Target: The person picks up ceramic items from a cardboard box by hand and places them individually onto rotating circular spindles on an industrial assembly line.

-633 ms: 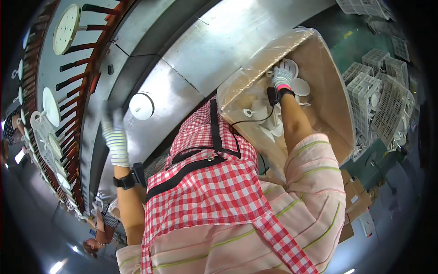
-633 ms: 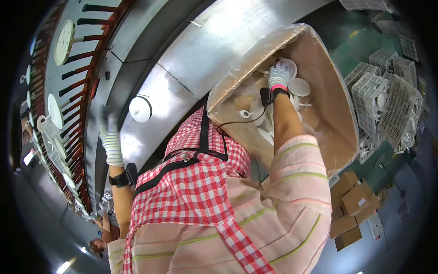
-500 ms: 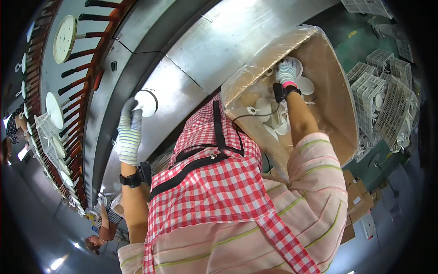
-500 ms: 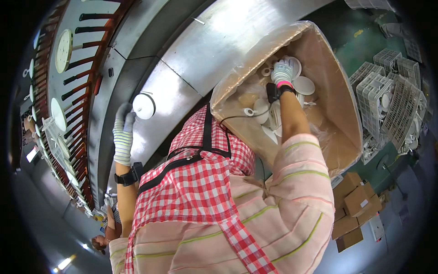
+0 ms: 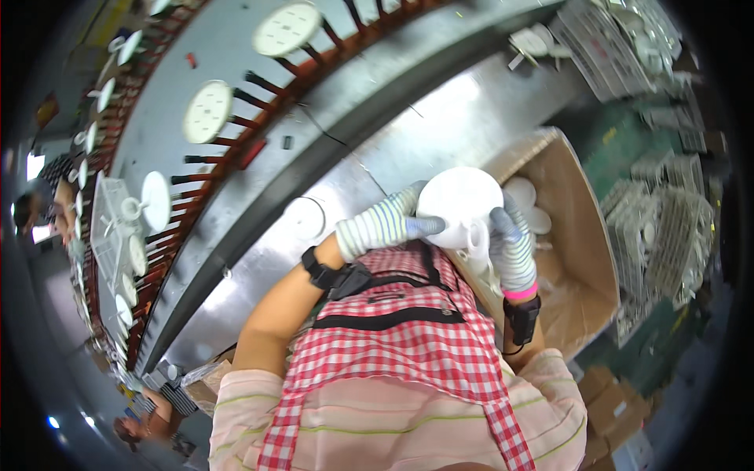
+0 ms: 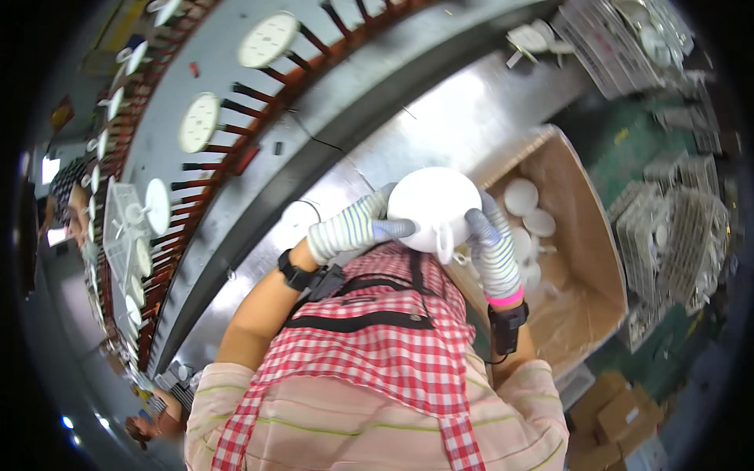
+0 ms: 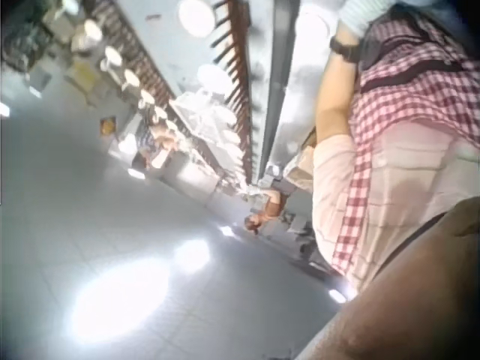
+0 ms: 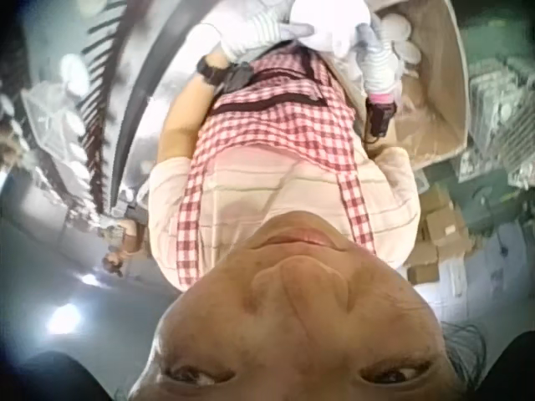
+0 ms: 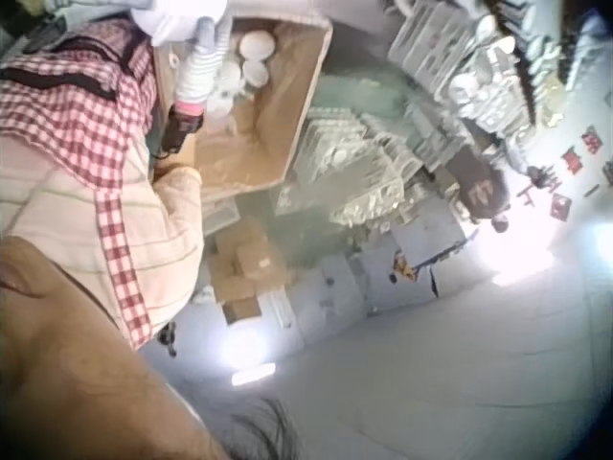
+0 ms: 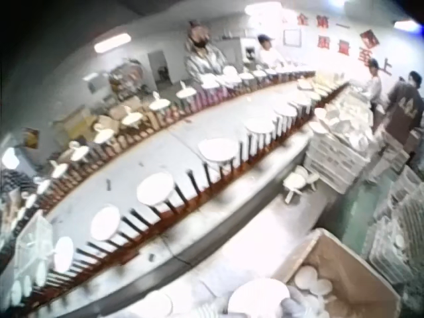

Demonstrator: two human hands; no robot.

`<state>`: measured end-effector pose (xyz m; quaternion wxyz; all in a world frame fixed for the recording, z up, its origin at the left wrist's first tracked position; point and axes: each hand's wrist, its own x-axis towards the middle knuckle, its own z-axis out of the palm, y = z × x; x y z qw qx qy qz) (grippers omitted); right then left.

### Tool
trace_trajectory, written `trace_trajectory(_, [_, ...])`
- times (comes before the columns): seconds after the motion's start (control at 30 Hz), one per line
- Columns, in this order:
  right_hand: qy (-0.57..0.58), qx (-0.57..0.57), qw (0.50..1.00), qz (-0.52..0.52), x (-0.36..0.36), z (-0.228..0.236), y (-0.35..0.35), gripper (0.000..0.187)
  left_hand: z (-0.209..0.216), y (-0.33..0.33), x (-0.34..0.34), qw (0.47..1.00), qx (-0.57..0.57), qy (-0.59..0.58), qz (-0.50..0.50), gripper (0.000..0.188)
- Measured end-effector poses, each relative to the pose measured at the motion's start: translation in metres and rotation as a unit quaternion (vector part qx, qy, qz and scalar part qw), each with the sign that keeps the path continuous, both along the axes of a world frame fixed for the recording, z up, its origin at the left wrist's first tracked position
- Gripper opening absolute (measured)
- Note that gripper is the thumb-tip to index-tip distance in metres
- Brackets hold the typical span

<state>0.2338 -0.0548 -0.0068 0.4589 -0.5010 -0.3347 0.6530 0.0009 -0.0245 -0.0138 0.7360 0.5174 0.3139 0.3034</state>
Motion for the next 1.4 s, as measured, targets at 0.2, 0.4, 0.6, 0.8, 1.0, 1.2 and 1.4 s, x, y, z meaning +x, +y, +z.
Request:
trace_trajectory(0.2, [-0.34,0.341,0.863,0.154,-0.059,0.0,0.038,0.071,-0.002,0.006,-0.036,0.994,-0.077,-0.061,0.045,0.063])
trace_trajectory(0.4, [-0.437,0.543,0.713,0.07,-0.095,0.012,0.161,0.043,0.019,0.009,-0.056,0.98,-0.026,-0.034,0.195,0.071])
trace_trajectory(0.6, [-0.589,0.454,0.669,-0.009,-0.132,0.067,0.311,0.047,0.0,0.015,-0.091,0.971,-0.03,0.001,0.237,0.073])
trace_trajectory(0.8, [-0.628,0.36,0.684,0.088,-0.182,0.057,0.308,0.051,0.029,0.07,-0.109,0.878,0.207,0.285,0.323,0.054])
trace_trajectory(1.0, [-0.629,0.48,0.608,0.063,-0.199,0.036,0.248,0.045,0.026,0.217,-0.126,0.908,0.072,0.196,0.364,0.065])
trace_trajectory(1.2, [-0.599,0.564,0.493,0.282,-0.207,0.028,0.331,0.032,0.055,0.23,-0.125,0.688,0.268,0.618,0.27,0.045])
trace_trajectory(1.4, [-0.425,0.46,0.672,0.396,-0.274,0.05,0.288,0.04,0.035,0.184,-0.169,0.659,0.215,0.633,0.344,0.037])
